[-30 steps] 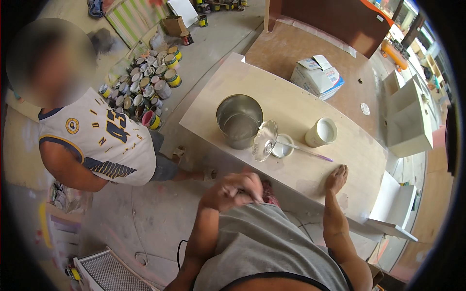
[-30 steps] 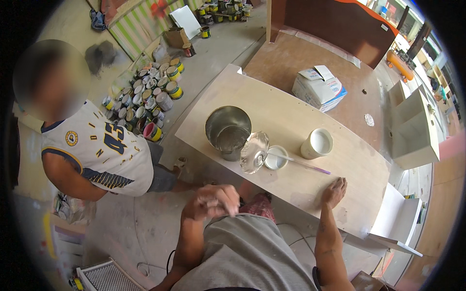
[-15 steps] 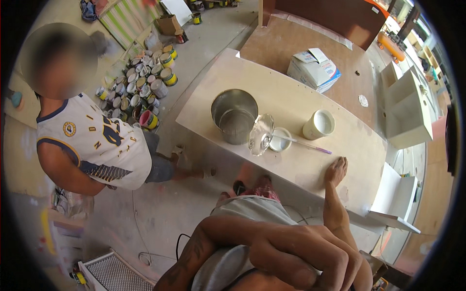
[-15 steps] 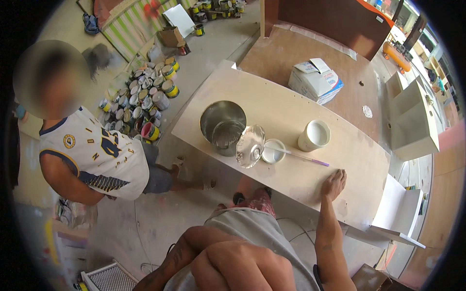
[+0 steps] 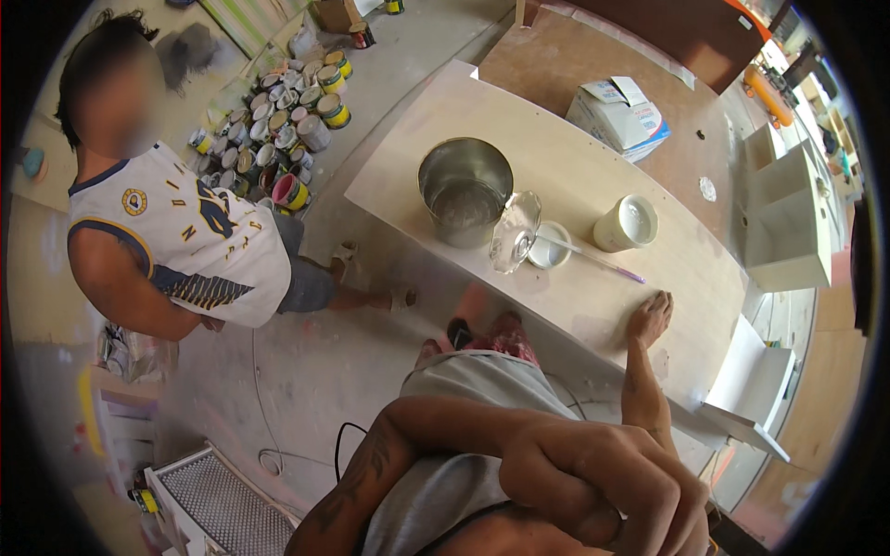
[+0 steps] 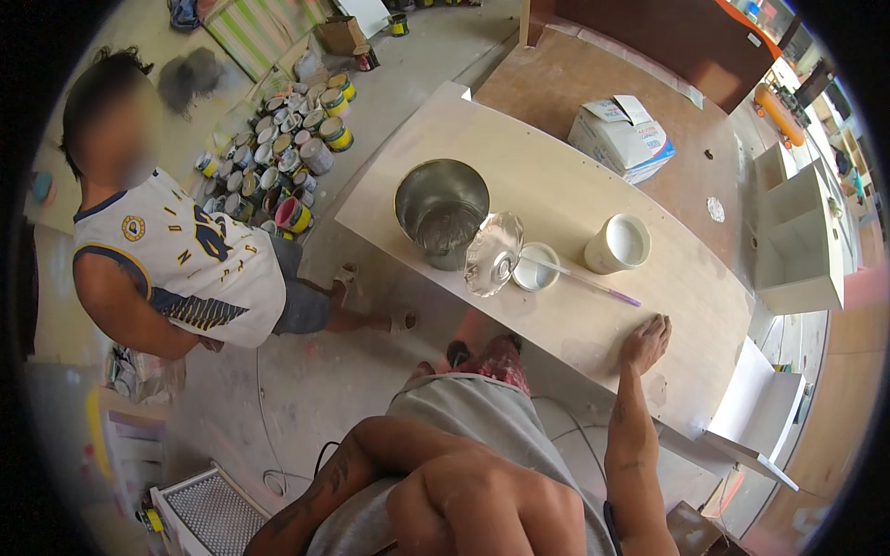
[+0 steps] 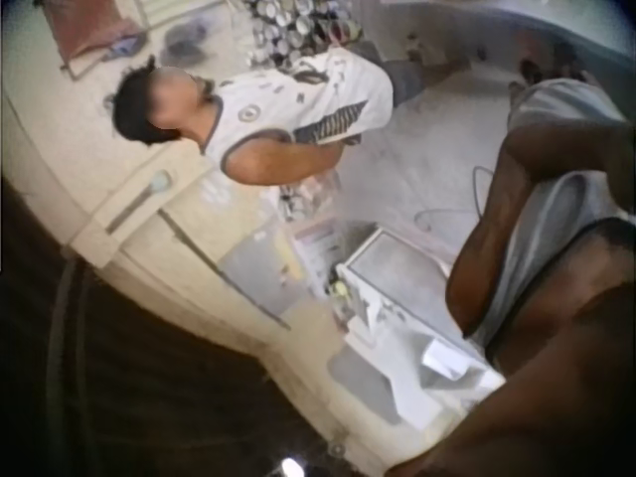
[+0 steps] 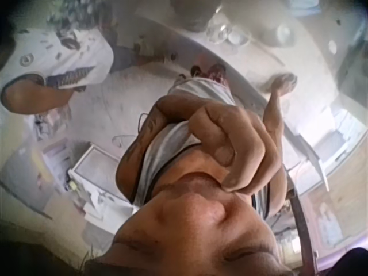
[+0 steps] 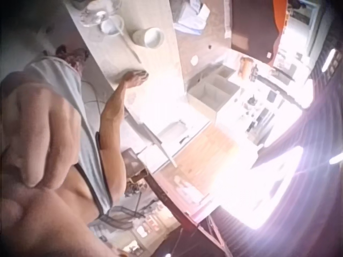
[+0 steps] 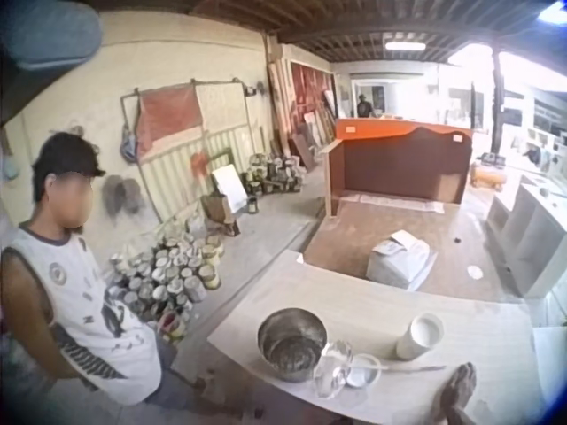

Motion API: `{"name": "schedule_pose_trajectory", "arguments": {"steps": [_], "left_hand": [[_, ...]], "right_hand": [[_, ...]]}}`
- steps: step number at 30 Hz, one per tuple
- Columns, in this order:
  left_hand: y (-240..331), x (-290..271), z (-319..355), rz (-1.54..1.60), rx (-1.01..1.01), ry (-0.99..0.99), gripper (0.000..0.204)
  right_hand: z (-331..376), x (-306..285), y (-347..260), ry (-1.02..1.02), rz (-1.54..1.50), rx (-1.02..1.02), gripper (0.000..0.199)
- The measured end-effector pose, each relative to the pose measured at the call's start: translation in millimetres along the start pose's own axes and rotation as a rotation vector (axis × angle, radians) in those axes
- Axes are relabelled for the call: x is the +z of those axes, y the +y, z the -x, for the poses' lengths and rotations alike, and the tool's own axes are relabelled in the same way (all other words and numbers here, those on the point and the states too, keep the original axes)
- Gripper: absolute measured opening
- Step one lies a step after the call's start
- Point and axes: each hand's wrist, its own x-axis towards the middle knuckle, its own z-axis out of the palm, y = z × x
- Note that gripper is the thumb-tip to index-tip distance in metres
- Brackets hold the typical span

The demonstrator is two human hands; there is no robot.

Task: The person is mixing paint and then using a spray gun to paint a white furniture piece in a workshop.

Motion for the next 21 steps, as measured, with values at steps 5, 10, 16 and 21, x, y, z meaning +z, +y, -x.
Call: {"name": "schedule_pose_trajectory", "arguments": {"steps": [5, 10, 16, 21], "left_hand": [[-8, 15, 0, -0.013, 0.124, 0.238, 0.028], [-18, 4, 4, -0.044, 0.225, 0.152, 0.029], [-13, 7, 5, -0.005, 0.142, 0.199, 0.028], [-13, 9, 9, 0.018, 0.078, 0.232, 0.023]], "right_hand": [[-3, 5, 4, 0.028, -0.006, -0.024, 0.040], [-3, 5, -1, 0.006, -0.009, -0.001, 0.040], [-4, 4, -2, 0.006, 0.008, 0.018, 0.041], [-3, 4, -2, 0.002, 0.020, 0.021, 0.041]]}}
